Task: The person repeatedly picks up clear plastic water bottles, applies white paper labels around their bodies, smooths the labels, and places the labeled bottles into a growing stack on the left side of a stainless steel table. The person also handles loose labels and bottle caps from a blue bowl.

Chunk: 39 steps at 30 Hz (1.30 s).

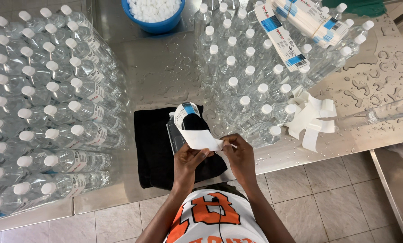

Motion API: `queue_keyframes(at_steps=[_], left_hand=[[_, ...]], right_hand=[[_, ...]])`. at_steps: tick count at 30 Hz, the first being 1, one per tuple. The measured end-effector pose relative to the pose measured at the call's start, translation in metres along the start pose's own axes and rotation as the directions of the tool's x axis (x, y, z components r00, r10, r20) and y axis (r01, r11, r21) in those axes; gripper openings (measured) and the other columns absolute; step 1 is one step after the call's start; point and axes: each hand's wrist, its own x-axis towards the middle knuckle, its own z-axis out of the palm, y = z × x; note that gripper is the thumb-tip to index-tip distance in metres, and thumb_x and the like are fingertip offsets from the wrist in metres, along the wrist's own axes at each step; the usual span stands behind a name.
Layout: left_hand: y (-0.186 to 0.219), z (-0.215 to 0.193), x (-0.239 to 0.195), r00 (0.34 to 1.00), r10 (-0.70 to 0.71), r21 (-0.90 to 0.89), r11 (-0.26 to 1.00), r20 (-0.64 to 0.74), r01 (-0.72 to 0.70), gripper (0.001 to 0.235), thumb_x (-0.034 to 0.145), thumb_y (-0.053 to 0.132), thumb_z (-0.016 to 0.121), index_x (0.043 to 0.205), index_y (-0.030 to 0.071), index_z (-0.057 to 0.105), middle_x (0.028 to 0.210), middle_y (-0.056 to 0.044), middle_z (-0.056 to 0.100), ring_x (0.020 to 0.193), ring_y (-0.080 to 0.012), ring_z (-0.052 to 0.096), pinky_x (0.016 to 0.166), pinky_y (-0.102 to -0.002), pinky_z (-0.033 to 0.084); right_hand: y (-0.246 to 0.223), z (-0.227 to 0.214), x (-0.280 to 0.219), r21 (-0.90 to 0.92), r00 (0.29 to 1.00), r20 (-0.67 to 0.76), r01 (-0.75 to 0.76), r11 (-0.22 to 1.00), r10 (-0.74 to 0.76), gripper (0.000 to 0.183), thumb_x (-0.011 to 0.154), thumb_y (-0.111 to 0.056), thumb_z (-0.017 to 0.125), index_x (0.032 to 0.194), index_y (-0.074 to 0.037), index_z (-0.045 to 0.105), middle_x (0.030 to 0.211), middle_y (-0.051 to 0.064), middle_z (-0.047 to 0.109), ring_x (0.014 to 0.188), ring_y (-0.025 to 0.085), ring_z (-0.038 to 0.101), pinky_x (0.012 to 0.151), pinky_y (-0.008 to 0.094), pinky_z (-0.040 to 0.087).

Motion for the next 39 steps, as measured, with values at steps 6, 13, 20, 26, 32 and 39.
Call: queue_keyframes(at_steps=[6,13,20,26,32,39], left_hand=[[0.01,0.0,-0.005,0.997,-0.051,-0.084,0.995,0.056,0.056,0.036,0.096,0.006,0.081,0.128,-0.007,0.071,0.105,-0.017,0.076,0.106,-0.0306,0.08,0.104,-0.055,0.066],[0.003,-0.005,-0.014,0.988,-0.13,-0.103,0.985,0.08,0.138,0.046,0.088,0.013,0.083,0.129,-0.004,0.071,0.117,-0.019,0.082,0.106,-0.0331,0.079,0.093,-0.045,0.068],[0.019,-0.001,-0.016,0.995,-0.09,-0.052,0.995,-0.033,0.089,0.055,0.087,0.018,0.081,0.136,-0.001,0.064,0.126,-0.016,0.073,0.118,-0.0352,0.075,0.092,-0.048,0.071],[-0.004,-0.021,-0.013,0.979,0.025,0.118,0.993,-0.201,-0.001,0.082,0.084,0.013,0.081,0.158,0.011,0.045,0.14,-0.012,0.067,0.123,-0.026,0.069,0.095,-0.04,0.064],[-0.016,-0.037,-0.008,0.918,-0.013,0.432,0.879,-0.396,0.199,0.062,0.094,0.008,0.063,0.152,0.01,0.041,0.148,-0.015,0.062,0.138,-0.0293,0.064,0.103,-0.044,0.059],[-0.01,-0.036,-0.006,0.917,0.398,0.971,0.205,0.036,-0.127,0.051,0.083,-0.019,0.055,0.131,-0.004,0.049,0.132,-0.033,0.047,0.1,-0.0534,0.061,0.059,-0.054,0.063]], right_hand=[[0.032,0.005,0.002,0.169,0.985,-0.157,-0.044,0.985,0.071,0.017,0.111,-0.026,0.05,0.109,-0.012,0.059,0.091,0.007,0.064,0.092,0.018,0.063,0.092,0.045,0.057],[0.032,-0.027,-0.004,0.164,0.836,-0.548,0.104,0.981,0.003,0.018,0.108,-0.005,0.043,0.121,-0.012,0.055,0.109,0.01,0.062,0.088,0.024,0.068,0.054,0.031,0.057],[0.029,-0.185,0.02,-0.297,0.637,-0.711,0.115,0.948,-0.3,0.018,0.111,-0.003,0.055,0.121,-0.012,0.067,0.119,0.004,0.072,0.103,0.016,0.066,0.086,0.03,0.052],[0.063,-0.297,0.103,-0.734,0.699,-0.482,0.007,0.679,-0.529,0.029,0.12,0.005,0.048,0.128,0.005,0.076,0.121,0.023,0.078,0.105,0.036,0.072,0.085,0.044,0.056],[0.035,-0.295,0.118,-0.815,0.699,-0.274,0.195,0.545,-0.66,0.031,0.114,0.025,0.062,0.134,0.007,0.078,0.134,0.027,0.068,0.122,0.043,0.067,0.095,0.054,0.059],[0.034,-0.029,0.035,-0.112,0.897,0.402,-0.153,0.982,0.185,0.05,0.097,-0.031,0.062,0.138,-0.002,0.065,0.145,0.015,0.072,0.122,0.033,0.075,0.102,0.043,0.061]])
